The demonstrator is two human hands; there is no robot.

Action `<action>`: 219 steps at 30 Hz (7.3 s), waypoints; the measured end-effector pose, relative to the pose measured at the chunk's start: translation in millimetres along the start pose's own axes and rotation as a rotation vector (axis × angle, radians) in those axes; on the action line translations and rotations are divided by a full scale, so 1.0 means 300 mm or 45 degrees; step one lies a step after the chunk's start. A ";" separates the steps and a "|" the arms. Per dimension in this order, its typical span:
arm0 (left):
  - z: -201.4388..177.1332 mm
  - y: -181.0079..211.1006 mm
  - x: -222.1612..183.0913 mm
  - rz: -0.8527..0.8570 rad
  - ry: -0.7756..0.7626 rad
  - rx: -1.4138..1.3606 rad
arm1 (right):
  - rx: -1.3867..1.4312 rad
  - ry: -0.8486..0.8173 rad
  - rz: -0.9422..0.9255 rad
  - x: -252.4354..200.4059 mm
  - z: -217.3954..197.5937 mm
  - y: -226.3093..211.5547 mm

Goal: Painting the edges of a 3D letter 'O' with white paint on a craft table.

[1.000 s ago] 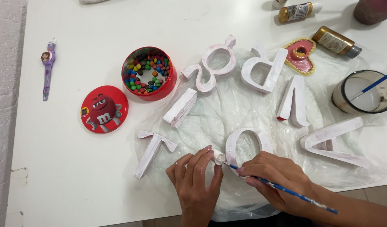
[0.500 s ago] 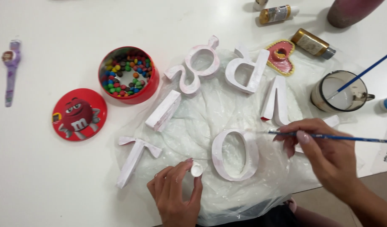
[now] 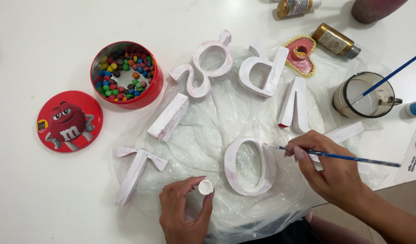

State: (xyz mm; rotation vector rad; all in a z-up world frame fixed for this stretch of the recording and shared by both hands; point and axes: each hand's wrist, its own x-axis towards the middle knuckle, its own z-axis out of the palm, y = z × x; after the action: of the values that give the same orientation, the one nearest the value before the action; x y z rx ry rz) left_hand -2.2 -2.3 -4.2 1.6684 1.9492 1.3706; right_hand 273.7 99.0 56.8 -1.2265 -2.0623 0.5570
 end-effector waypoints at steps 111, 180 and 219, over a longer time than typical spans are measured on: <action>0.026 0.000 -0.001 0.049 0.014 0.104 | 0.549 0.237 0.513 -0.260 -0.008 -0.002; 0.029 0.017 0.004 -0.003 0.034 0.089 | 0.111 -0.051 0.295 -0.006 -0.083 0.051; -0.013 0.012 0.025 0.106 -0.071 0.036 | 0.328 -0.270 -0.193 0.001 0.066 -0.167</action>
State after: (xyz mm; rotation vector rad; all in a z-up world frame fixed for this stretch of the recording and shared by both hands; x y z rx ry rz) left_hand -5.0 2.1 3.4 1.7994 1.8973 1.3157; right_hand 229.2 75.2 75.6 -0.8863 -2.1539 0.8813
